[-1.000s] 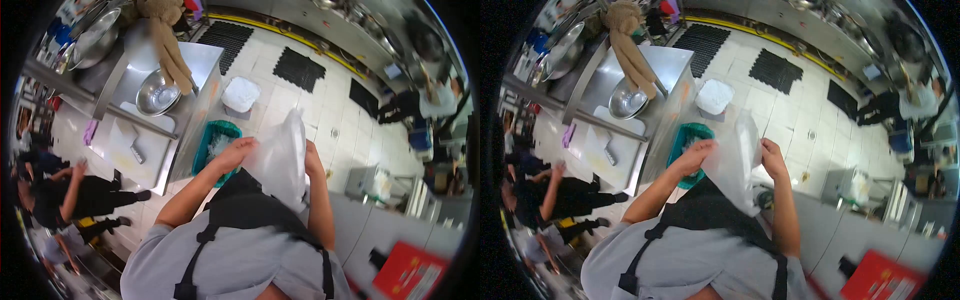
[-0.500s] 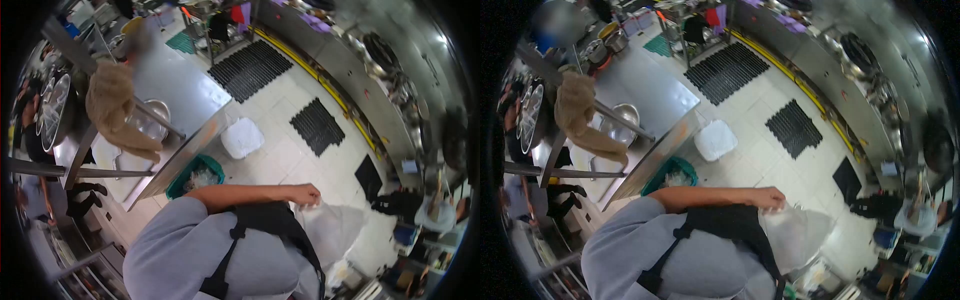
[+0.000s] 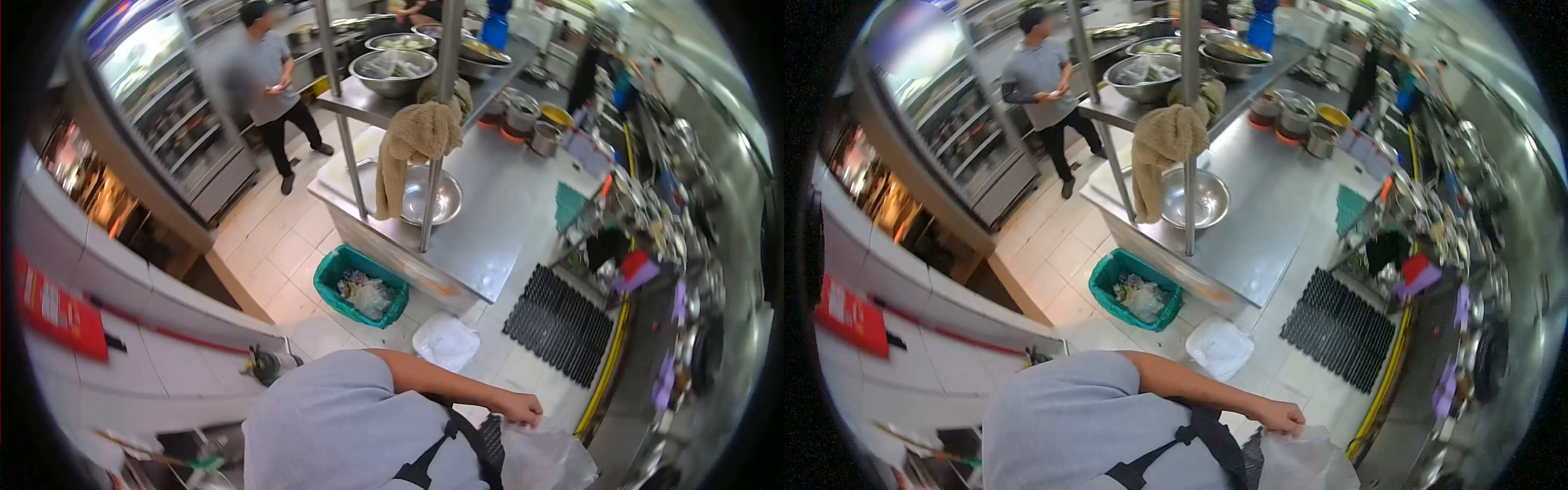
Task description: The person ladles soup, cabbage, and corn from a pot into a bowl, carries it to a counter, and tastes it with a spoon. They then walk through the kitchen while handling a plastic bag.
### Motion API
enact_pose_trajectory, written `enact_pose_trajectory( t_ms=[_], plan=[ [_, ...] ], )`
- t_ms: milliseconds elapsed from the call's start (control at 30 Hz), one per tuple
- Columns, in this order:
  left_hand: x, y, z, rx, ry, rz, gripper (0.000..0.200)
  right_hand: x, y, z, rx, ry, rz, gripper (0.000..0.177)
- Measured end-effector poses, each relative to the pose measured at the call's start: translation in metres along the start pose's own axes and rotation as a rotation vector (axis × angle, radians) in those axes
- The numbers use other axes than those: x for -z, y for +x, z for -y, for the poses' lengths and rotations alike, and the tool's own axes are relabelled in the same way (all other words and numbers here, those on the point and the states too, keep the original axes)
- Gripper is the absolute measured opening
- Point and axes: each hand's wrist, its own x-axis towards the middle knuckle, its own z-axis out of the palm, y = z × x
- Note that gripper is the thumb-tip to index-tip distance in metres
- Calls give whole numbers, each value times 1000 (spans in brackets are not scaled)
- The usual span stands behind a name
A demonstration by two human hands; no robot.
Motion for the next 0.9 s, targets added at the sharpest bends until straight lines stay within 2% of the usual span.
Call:
enact_pose_trajectory(
  t_ms=[167, 233, 300, 433, 533, 633, 800, 900],
  plan=[
    [48, 76, 3, -149, 56, -217, 20, 6, 85, 68, 12, -148, 198, 13],
    [58, 92, -29, -128, -9, -255, 22, 10, 119, 86, -3, -179, 235, 13],
    [77, 124, -48, -65, -87, -276, 22, 23, 147, 104, -17, -184, 223, 13],
    [110, 192, -55, -193, -158, -305, 22, 47, 196, 135, -46, -201, 202, 12],
    [134, 214, -73, -180, -63, -302, 22, 51, 233, 161, -59, -208, 229, 12],
    [149, 223, -95, -129, -128, -348, 21, 53, 274, 188, -79, -238, 285, 12],
    [193, 251, -89, -146, -98, -593, 18, 57, 360, 229, -99, -333, 481, 12],
    [210, 261, -81, -218, -210, -706, 18, 69, 407, 251, -106, -410, 620, 11]
  ],
)
